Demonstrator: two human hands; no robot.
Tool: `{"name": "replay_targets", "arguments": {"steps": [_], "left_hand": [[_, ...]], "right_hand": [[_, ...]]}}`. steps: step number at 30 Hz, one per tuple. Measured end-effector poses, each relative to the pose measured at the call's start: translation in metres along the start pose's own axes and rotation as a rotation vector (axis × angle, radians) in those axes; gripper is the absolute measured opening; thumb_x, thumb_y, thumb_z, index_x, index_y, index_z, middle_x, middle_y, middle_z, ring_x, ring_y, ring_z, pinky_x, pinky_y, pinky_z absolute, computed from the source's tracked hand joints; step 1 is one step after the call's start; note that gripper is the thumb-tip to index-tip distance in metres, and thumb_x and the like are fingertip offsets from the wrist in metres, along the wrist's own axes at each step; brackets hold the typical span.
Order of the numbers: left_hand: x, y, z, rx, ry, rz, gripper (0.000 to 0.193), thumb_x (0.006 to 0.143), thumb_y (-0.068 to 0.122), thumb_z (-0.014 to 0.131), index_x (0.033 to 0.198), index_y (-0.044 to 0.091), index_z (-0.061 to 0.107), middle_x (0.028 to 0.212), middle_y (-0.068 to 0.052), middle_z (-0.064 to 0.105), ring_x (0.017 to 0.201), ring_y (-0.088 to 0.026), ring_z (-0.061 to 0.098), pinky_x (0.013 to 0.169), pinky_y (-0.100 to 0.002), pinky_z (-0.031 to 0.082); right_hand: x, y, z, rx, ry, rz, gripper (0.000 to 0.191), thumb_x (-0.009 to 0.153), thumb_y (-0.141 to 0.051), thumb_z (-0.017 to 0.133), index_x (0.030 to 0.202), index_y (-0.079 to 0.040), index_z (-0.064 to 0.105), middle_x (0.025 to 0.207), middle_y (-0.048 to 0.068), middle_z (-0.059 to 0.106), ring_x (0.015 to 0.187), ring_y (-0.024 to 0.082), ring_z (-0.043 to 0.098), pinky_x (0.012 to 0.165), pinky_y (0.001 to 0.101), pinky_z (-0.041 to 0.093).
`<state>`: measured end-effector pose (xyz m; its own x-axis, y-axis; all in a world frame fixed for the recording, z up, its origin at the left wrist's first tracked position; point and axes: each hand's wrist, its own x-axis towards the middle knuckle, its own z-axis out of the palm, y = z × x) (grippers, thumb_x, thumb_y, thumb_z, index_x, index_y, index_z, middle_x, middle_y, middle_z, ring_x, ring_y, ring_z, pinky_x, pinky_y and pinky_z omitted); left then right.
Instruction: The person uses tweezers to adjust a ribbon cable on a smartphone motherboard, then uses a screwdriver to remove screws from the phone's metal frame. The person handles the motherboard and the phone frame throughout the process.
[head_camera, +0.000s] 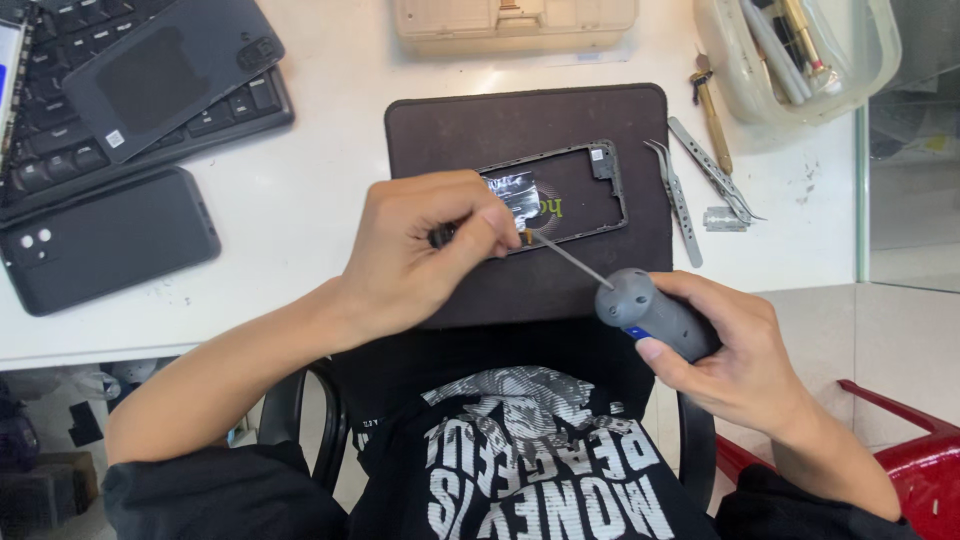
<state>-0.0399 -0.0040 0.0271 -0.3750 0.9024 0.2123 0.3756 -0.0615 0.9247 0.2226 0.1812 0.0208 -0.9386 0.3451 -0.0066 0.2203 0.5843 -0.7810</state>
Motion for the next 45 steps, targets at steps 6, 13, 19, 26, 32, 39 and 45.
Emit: {"name": "replay_targets", "arguments": {"steps": [6,13,19,26,32,39,45], "left_hand": [[-0.017,-0.008,-0.01,0.737,0.002,0.236,0.075,0.076,0.041,0.081,0.125,-0.01,0.057,0.125,-0.024,0.058,0.115,-0.037,0.056,0.095,-0.046,0.048],[-0.04,-0.018,0.036,0.629,0.103,0.043,0.088,0.082,0.033,0.086,0.146,-0.012,0.046,0.134,-0.023,0.052,0.123,-0.039,0.05,0.106,-0.049,0.046],[-0.043,-0.021,0.052,0.69,0.139,0.049,0.086,0.083,0.036,0.087,0.147,-0.006,0.047,0.13,-0.023,0.053,0.12,-0.037,0.051,0.101,-0.048,0.046],[-0.032,-0.018,0.046,0.784,0.028,0.099,0.081,0.083,0.035,0.081,0.153,0.01,0.049,0.111,-0.017,0.051,0.104,-0.033,0.05,0.09,-0.045,0.044],[-0.023,-0.02,0.05,0.846,0.02,0.104,0.082,0.079,0.036,0.075,0.153,0.01,0.05,0.103,-0.015,0.047,0.1,-0.033,0.047,0.086,-0.043,0.043],[-0.023,-0.024,0.051,0.822,0.014,0.109,0.08,0.078,0.035,0.075,0.15,0.009,0.053,0.101,-0.015,0.047,0.099,-0.033,0.047,0.086,-0.044,0.043],[-0.023,-0.027,0.052,0.774,0.018,0.115,0.078,0.078,0.033,0.076,0.148,0.008,0.055,0.103,-0.015,0.046,0.099,-0.032,0.047,0.087,-0.043,0.044]], "right_hand": [[0.004,-0.004,-0.006,-0.196,0.116,0.121,0.047,0.09,-0.016,0.071,0.132,0.005,0.063,0.096,0.016,0.072,0.078,0.021,0.071,0.07,0.0316,0.054],[0.025,-0.031,0.0,-0.338,0.009,0.202,0.05,0.087,-0.019,0.072,0.131,0.002,0.064,0.083,0.018,0.069,0.061,0.028,0.066,0.06,0.0382,0.052],[0.04,-0.042,0.005,-0.399,-0.079,0.213,0.053,0.087,-0.022,0.071,0.132,0.003,0.062,0.085,0.019,0.07,0.061,0.03,0.068,0.057,0.0406,0.053],[0.044,-0.044,0.008,-0.424,-0.086,0.191,0.054,0.087,-0.023,0.07,0.132,0.006,0.061,0.085,0.02,0.07,0.058,0.031,0.067,0.056,0.0408,0.053],[0.045,-0.045,0.01,-0.422,-0.092,0.243,0.055,0.088,-0.023,0.069,0.134,0.005,0.06,0.084,0.021,0.07,0.056,0.029,0.067,0.053,0.0403,0.052],[0.044,-0.046,0.013,-0.424,-0.111,0.242,0.055,0.087,-0.024,0.069,0.133,0.005,0.059,0.08,0.02,0.068,0.052,0.029,0.066,0.051,0.0412,0.051],[0.044,-0.046,0.015,-0.417,-0.124,0.25,0.055,0.088,-0.024,0.069,0.134,0.005,0.059,0.078,0.019,0.068,0.052,0.028,0.066,0.05,0.0409,0.051]]}}
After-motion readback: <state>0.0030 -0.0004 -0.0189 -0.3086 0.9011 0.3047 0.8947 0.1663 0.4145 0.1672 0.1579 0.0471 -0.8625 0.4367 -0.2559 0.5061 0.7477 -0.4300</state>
